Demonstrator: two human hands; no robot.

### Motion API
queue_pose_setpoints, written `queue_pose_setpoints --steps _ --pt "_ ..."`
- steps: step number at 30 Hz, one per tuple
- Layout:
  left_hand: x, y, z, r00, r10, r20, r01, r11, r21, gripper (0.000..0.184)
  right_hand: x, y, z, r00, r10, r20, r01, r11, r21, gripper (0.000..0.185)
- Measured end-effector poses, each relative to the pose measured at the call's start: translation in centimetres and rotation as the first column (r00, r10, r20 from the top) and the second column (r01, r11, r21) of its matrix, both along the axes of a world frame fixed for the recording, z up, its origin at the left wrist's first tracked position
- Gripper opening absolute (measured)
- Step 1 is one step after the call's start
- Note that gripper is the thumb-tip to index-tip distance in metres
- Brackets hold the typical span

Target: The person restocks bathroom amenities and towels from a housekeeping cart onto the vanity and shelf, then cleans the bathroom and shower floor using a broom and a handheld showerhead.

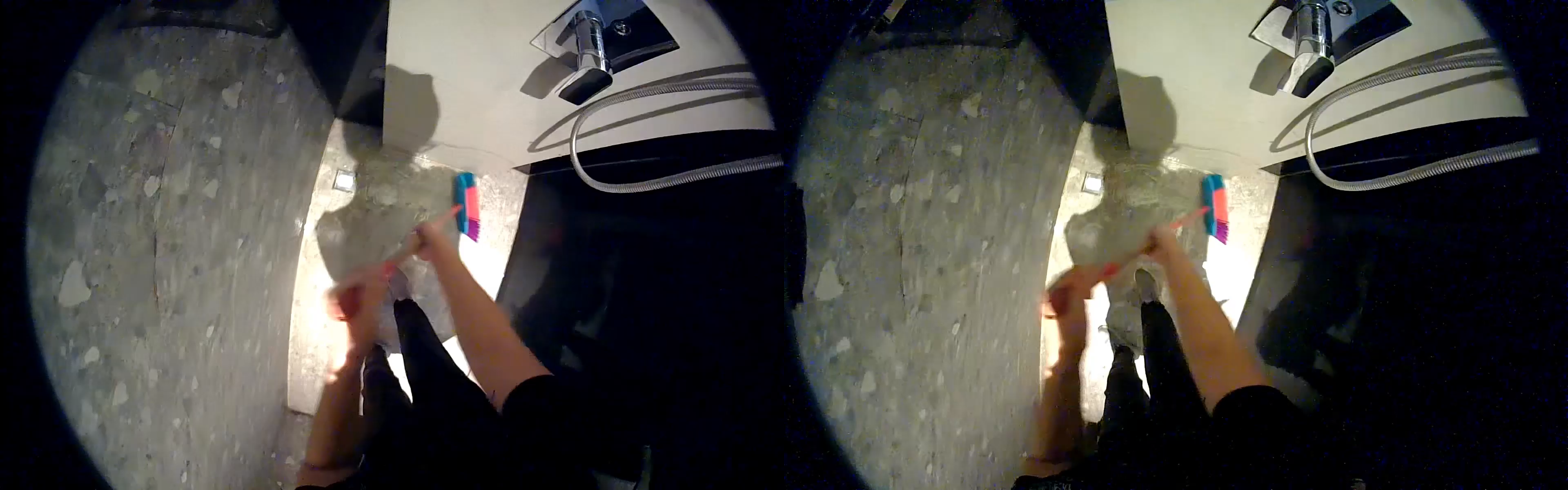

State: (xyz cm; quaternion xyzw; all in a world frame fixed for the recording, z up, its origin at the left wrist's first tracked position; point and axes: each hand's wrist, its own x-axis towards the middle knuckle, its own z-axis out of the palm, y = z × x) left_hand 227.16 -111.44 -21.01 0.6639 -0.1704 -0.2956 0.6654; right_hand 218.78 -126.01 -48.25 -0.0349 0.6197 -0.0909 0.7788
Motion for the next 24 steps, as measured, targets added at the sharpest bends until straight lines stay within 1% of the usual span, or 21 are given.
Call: queue_pose_setpoints --steps 1,3,5,6,7,9,10,11,12,13,14,15,16,17,18,19,20,21,22,23,24 --pt "2.9 0.8 2.2 0.996 -0.020 0.091 0.012 0.996 0.087 0.020 3.5 1.6 0.8 1.000 -0.024 0.013 0.023 0.999 0.049 0.005" --pt "5.9 2.6 5.0 0.988 0.150 -0.042 -0.142 0.979 0.148 0.026 9.6 4.4 3.6 0.998 -0.065 0.024 0.061 0.988 0.144 0.005" --pt "7.4 4.1 7.1 0.987 0.152 0.059 -0.162 0.960 0.227 0.025 14.3 6.4 6.6 0.997 -0.070 0.040 0.060 0.977 0.203 0.007" --pt "7.6 4.2 8.7 0.987 0.129 0.097 -0.150 0.956 0.250 0.025 15.9 7.2 7.7 0.997 -0.061 0.056 0.048 0.978 0.205 0.008" --pt "8.0 4.9 8.7 0.983 0.119 0.138 -0.141 0.975 0.169 0.024 17.2 7.9 9.0 0.996 -0.039 0.077 0.024 0.981 0.192 0.010" --pt "8.5 6.8 10.1 0.963 0.197 0.182 -0.220 0.968 0.117 0.022 18.6 9.8 10.0 0.986 0.026 0.164 -0.045 0.992 0.114 0.013" --pt "8.9 8.9 11.0 0.961 0.273 0.050 -0.277 0.957 0.090 0.023 19.1 11.3 10.1 0.981 -0.058 0.183 0.033 0.990 0.137 0.013" --pt "9.1 10.7 11.8 0.949 0.310 0.061 -0.311 0.950 0.003 0.023 18.8 12.5 13.2 0.987 0.017 0.158 -0.029 0.996 0.078 0.006" --pt "8.5 12.3 13.3 0.942 0.323 0.093 -0.321 0.946 -0.035 0.024 17.7 14.1 15.4 0.966 0.018 0.258 -0.030 0.999 0.043 0.005" --pt "7.8 13.6 14.9 0.932 0.320 0.171 -0.314 0.947 -0.065 0.027 16.7 15.5 17.2 0.980 0.059 0.192 -0.069 0.997 0.044 0.005" --pt "7.5 15.7 16.1 0.915 0.337 0.220 -0.326 0.941 -0.088 0.033 15.5 17.1 20.1 0.952 0.011 0.307 -0.049 0.992 0.114 0.006" --pt "7.6 17.4 17.4 0.918 0.294 0.267 -0.261 0.953 -0.152 0.035 15.0 19.3 20.6 0.959 -0.024 0.282 -0.017 0.990 0.142 0.009" --pt "7.6 18.8 19.3 0.918 0.256 0.302 -0.232 0.966 -0.113 0.037 13.9 21.5 21.3 0.942 0.053 0.333 -0.081 0.994 0.070 0.011" --pt "8.2 20.2 20.4 0.941 0.201 0.273 -0.155 0.971 -0.183 0.038 14.1 23.1 23.0 0.947 -0.010 0.320 -0.069 0.969 0.237 0.015" --pt "8.1 20.8 20.8 0.947 0.182 0.264 -0.125 0.968 -0.217 0.040 13.8 25.6 20.9 0.916 -0.134 0.378 -0.016 0.929 0.370 0.015" --pt "8.2 20.3 21.0 0.953 0.159 0.256 -0.094 0.964 -0.250 0.041 13.9 26.6 20.7 0.872 -0.264 0.412 0.026 0.865 0.500 0.015" --pt "8.5 19.2 19.8 0.940 0.102 0.325 -0.035 0.978 -0.204 0.039 13.8 27.2 21.1 0.856 -0.322 0.405 0.077 0.854 0.515 0.015" --pt "9.1 18.2 18.5 0.929 -0.020 0.369 0.023 1.000 -0.002 0.036 13.6 27.6 19.2 0.817 -0.222 0.533 -0.023 0.910 0.414 0.013" --pt "9.6 17.2 17.3 0.901 -0.163 0.403 0.086 0.976 0.201 0.034 12.1 27.4 15.7 0.722 -0.103 0.685 -0.129 0.951 0.279 0.013" --pt "10.0 16.2 16.5 0.870 -0.357 0.339 0.137 0.837 0.530 0.031 11.0 26.7 13.5 0.597 0.026 0.802 -0.211 0.969 0.126 0.015" --pt "10.0 14.9 14.1 0.888 -0.326 0.326 0.228 0.926 0.302 0.027 11.3 26.4 11.2 0.496 0.030 0.868 -0.239 0.966 0.104 0.017"
